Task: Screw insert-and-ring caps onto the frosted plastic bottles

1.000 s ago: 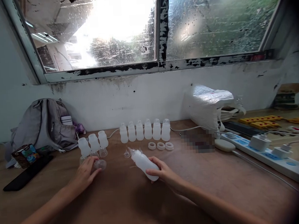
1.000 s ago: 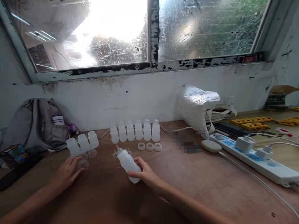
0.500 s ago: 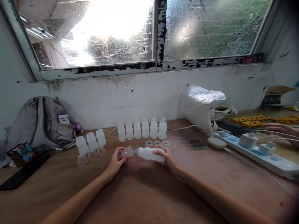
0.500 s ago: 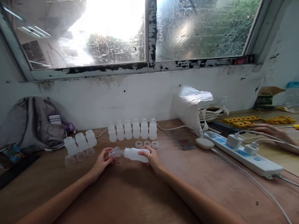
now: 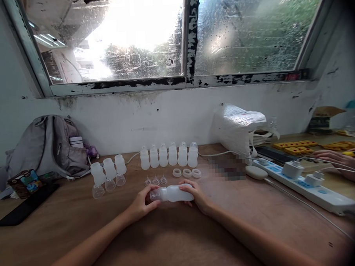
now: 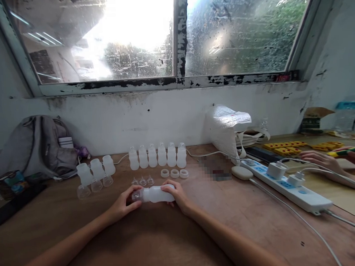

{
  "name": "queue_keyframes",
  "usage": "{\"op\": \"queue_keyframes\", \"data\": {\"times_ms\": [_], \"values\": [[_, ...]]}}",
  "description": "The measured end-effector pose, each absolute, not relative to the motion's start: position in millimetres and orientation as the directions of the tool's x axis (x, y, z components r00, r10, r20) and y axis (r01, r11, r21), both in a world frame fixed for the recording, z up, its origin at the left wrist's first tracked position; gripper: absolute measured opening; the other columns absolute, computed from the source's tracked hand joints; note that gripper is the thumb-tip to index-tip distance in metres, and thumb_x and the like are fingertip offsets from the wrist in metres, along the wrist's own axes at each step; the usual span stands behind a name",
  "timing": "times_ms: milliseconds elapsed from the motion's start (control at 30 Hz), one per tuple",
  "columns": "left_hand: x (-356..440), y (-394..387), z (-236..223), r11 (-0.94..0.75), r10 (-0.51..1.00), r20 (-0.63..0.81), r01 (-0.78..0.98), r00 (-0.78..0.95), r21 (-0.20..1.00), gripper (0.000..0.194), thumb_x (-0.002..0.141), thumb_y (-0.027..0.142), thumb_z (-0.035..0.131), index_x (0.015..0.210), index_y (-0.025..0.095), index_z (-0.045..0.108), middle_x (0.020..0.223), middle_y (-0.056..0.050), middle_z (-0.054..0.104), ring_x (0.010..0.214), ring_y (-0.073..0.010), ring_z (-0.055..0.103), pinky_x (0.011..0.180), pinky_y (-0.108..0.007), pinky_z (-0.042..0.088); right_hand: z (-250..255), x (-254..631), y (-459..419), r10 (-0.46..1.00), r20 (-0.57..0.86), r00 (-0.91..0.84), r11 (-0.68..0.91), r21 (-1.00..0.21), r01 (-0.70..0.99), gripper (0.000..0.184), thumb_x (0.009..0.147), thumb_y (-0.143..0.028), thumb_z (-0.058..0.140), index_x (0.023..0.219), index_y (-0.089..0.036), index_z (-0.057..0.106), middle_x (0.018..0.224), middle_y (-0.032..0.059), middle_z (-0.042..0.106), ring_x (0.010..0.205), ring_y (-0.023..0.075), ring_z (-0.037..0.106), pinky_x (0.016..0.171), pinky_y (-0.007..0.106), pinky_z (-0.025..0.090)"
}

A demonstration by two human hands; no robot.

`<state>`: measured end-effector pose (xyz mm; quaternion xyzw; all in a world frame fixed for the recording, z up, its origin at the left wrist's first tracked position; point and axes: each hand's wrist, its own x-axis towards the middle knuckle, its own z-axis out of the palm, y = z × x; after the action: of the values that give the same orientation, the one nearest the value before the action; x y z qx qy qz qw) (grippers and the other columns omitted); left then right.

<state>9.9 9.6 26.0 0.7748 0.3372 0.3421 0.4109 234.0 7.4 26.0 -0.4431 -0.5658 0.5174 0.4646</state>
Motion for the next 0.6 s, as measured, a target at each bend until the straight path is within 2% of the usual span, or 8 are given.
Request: {"op": "queue_keyframes", "data": {"times_ms": [133, 233, 300, 400, 467, 600], "values": [[15, 0, 31, -0.550, 0.786, 0.307, 0.381, 0.536, 0.743, 0.037, 0.073, 0.035, 0.055, 0.104, 0.018, 0.045, 0.091, -0.004, 0.055, 0.078, -0.0159, 0.053, 0.069, -0.025, 0.041, 23, 229, 5, 0.985, 0.068, -0.161, 0.070, -0.998, 0.003, 0.035, 0.074, -0.048, 0.045, 0.073, -0.014, 0.052, 0.045, -0.0029, 0.050, 0.032, 0.0086, 0.044, 0.026, 0.016, 0.027], [19, -8, 31, -0.611, 0.764, 0.361, 0.419, 0.534, 0.672, 0.034, 0.074, 0.035, 0.054, 0.102, 0.017, 0.045, 0.086, -0.004, 0.057, 0.072, -0.0151, 0.053, 0.064, -0.024, 0.041, 23, 225, 1, 0.994, 0.027, -0.102, 0.027, -1.000, 0.006, 0.039, 0.075, -0.052, 0.041, 0.071, -0.014, 0.051, 0.039, -0.0039, 0.045, 0.028, 0.0089, 0.041, 0.025, 0.017, 0.023], [21, -14, 28, -0.632, 0.757, 0.402, 0.422, 0.515, 0.650, 0.034, 0.074, 0.035, 0.054, 0.101, 0.017, 0.045, 0.085, -0.005, 0.058, 0.068, -0.0147, 0.054, 0.061, -0.024, 0.041, 24, 223, -3, 0.998, 0.032, -0.054, 0.033, -0.999, 0.017, 0.039, 0.074, -0.052, 0.041, 0.068, -0.015, 0.051, 0.038, -0.0042, 0.042, 0.027, 0.0088, 0.038, 0.025, 0.018, 0.022], [22, -21, 25, -0.657, 0.745, 0.460, 0.406, 0.483, 0.636, 0.036, 0.073, 0.034, 0.055, 0.103, 0.016, 0.044, 0.090, -0.007, 0.058, 0.067, -0.0149, 0.055, 0.060, -0.024, 0.042, 28, 221, -11, 0.992, 0.130, -0.003, 0.130, -0.991, 0.038, 0.035, 0.072, -0.048, 0.045, 0.062, -0.016, 0.051, 0.046, -0.0016, 0.045, 0.035, 0.0100, 0.042, 0.030, 0.020, 0.027], [22, -24, 24, -0.666, 0.736, 0.475, 0.390, 0.482, 0.636, 0.038, 0.073, 0.033, 0.056, 0.104, 0.016, 0.043, 0.091, -0.008, 0.058, 0.066, -0.0146, 0.055, 0.058, -0.023, 0.043, 31, 220, -17, 0.984, 0.180, 0.002, 0.180, -0.982, 0.051, 0.034, 0.072, -0.047, 0.045, 0.059, -0.016, 0.050, 0.050, -0.0002, 0.046, 0.041, 0.0111, 0.044, 0.033, 0.021, 0.030], [19, -28, 24, -0.689, 0.708, 0.480, 0.357, 0.518, 0.631, 0.041, 0.072, 0.032, 0.057, 0.107, 0.016, 0.042, 0.089, -0.008, 0.058, 0.060, -0.0130, 0.053, 0.052, -0.022, 0.041, 34, 218, -26, 0.981, 0.190, -0.028, 0.192, -0.979, 0.073, 0.035, 0.074, -0.047, 0.042, 0.058, -0.017, 0.051, 0.050, -0.0004, 0.043, 0.042, 0.0119, 0.043, 0.033, 0.021, 0.028]]}}
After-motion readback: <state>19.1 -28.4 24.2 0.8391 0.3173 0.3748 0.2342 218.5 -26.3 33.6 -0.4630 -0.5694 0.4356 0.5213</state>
